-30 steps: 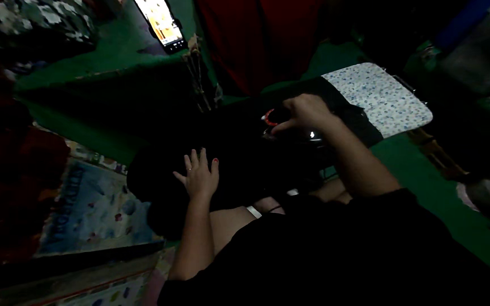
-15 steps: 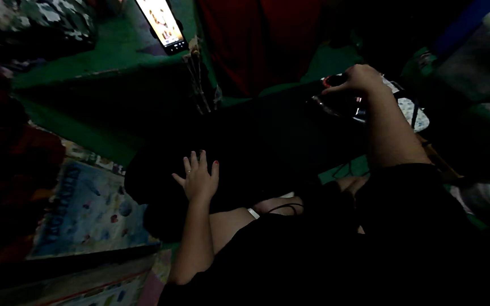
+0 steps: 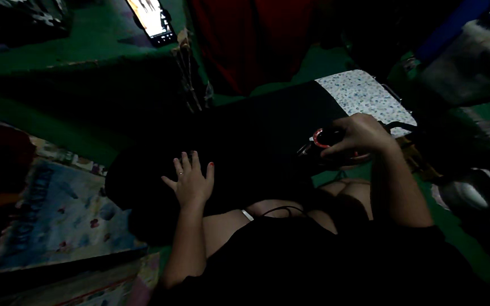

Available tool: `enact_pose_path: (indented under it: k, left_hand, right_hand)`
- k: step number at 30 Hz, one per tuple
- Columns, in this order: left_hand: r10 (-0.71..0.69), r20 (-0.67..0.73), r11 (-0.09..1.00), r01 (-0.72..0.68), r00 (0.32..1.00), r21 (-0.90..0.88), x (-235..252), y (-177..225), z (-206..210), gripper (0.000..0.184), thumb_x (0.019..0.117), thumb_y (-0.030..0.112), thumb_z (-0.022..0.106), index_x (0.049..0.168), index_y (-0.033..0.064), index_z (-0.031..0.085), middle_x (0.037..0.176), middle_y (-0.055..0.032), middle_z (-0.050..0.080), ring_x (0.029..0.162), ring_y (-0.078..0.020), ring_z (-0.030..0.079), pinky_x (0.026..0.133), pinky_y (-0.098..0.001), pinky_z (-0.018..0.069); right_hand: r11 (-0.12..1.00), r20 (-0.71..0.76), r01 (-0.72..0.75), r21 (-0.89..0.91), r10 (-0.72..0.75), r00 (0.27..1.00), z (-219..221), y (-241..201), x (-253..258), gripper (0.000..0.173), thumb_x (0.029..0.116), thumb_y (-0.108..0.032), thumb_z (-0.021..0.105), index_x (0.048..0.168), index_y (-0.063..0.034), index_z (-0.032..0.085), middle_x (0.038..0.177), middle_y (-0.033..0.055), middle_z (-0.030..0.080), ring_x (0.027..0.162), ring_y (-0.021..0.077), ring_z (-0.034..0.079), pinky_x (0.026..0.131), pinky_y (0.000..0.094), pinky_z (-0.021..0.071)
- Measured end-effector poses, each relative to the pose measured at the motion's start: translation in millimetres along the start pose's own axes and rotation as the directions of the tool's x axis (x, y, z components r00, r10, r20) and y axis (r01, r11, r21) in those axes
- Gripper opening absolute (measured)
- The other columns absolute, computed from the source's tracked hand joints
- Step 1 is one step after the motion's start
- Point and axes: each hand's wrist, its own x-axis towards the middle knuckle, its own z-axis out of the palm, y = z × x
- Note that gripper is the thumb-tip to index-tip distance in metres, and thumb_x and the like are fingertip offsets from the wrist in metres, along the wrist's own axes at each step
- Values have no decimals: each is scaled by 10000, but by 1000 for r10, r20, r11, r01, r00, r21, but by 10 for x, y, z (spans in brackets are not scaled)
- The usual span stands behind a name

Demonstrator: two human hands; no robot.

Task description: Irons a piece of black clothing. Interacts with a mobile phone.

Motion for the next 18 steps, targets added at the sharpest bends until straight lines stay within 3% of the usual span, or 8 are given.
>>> enact_pose_path:
  k: [5,11,18]
  left_hand:
    - [2,12,1000,-2,1000,3,91,25,-32,698,1068,562,369,1620,141,305,1699,-156,206,1574,-406,126,1152,-781,19]
    - [3,7,1000,-3,1000,-19,115,28,-39,687,1066,545,401,1614,139,323,1695,-162,215,1570,-404,149,1146,-787,29]
    - [-5,14,1000,6,1000,-13,147,8,-26,705,1052,590,386,1610,161,342,1697,-136,227,1574,-385,150,1165,-760,15]
  right_hand:
    - [971,-186,-235,-50,222,957,20,-100,522,649,844,-586,788,1037,28,701,956,277,706,959,494,685,811,714,490]
    - [823,-252,-567,38,557,791,-183,-13,1411,735,909,-624,691,1125,78,679,1195,314,664,1179,487,628,930,689,477]
    - [767,-237,-639,62,633,737,-364,313,2028,688,974,-554,643,1217,90,655,1311,325,622,1271,483,584,984,692,452]
